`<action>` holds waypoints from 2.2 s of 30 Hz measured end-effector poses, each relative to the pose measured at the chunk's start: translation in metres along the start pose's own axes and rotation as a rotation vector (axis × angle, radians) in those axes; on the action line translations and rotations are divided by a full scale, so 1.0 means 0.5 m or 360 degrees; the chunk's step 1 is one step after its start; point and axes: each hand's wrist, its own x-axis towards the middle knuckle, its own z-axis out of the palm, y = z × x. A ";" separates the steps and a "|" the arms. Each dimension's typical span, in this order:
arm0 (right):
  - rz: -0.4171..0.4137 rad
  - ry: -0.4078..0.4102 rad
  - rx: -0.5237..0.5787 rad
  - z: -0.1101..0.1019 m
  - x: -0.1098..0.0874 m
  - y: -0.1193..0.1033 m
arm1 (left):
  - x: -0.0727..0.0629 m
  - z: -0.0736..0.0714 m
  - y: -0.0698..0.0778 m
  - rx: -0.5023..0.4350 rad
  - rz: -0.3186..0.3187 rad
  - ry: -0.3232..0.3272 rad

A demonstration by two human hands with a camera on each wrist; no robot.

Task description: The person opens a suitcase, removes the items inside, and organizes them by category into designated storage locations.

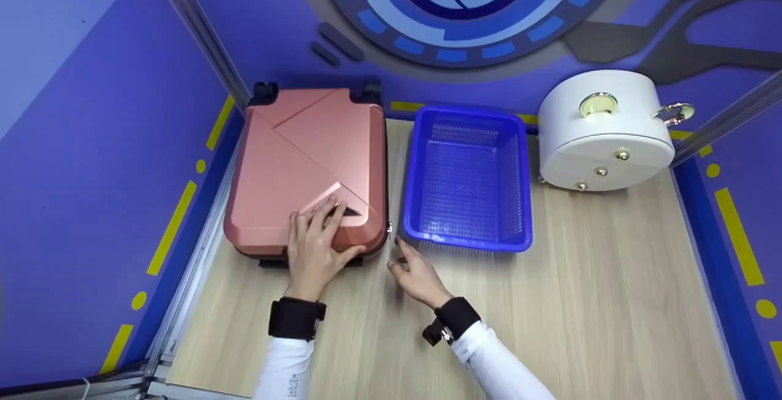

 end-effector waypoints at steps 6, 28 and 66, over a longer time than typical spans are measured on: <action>-0.0014 0.0048 0.0105 0.014 0.027 0.014 | -0.001 0.005 0.003 -0.0018 -0.0004 0.0009; 0.0208 0.0440 0.0854 0.065 0.045 0.011 | -0.008 0.009 -0.001 -0.0012 0.0018 0.0054; -0.0716 0.0773 -0.0329 0.036 -0.012 0.064 | 0.018 0.059 0.106 0.0106 -0.0268 0.0259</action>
